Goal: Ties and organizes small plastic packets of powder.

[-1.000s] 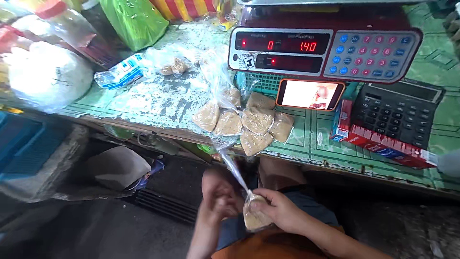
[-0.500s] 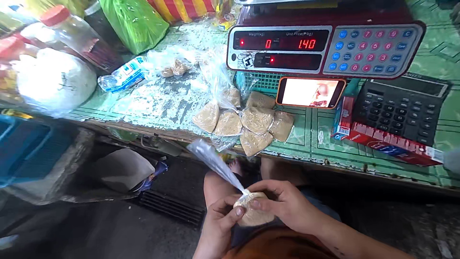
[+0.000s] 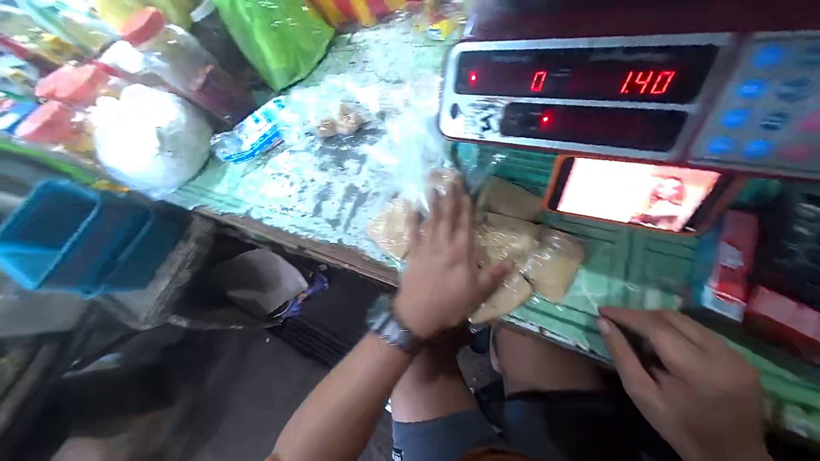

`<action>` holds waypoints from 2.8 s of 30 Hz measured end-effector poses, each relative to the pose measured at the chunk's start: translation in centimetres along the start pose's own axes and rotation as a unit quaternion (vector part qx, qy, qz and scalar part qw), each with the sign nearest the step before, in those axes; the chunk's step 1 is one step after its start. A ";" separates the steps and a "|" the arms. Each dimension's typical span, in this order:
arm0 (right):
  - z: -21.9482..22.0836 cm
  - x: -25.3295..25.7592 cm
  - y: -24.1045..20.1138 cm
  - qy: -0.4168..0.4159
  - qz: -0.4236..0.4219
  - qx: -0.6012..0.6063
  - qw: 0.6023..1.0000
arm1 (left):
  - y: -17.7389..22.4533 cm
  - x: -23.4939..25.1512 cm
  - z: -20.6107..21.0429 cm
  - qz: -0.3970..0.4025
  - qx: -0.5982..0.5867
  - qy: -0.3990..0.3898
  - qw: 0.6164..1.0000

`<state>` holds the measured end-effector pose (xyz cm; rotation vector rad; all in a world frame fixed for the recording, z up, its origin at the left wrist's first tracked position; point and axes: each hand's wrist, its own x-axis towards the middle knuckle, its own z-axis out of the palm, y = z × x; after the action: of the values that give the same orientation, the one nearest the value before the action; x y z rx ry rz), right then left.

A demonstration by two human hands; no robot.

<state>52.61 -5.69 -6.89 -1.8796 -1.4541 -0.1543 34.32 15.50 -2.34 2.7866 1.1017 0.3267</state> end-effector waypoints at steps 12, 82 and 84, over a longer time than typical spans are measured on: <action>-0.1 0.4 -0.4 -0.039 0.020 -0.061 0.997 | -11.6 5.7 -7.0 -0.097 -0.164 0.117 0.975; 6.0 -6.5 -9.3 -0.486 0.149 0.274 0.816 | 5.5 -26.7 5.0 -0.314 -0.436 0.082 0.840; 4.6 -7.0 -10.0 -0.363 0.043 0.293 0.884 | 6.8 -26.3 3.4 -0.249 -0.368 0.116 0.888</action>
<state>39.87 -7.56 -8.96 -1.5238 -1.6189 1.0276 20.94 -7.58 -8.32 1.7675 1.3311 0.8208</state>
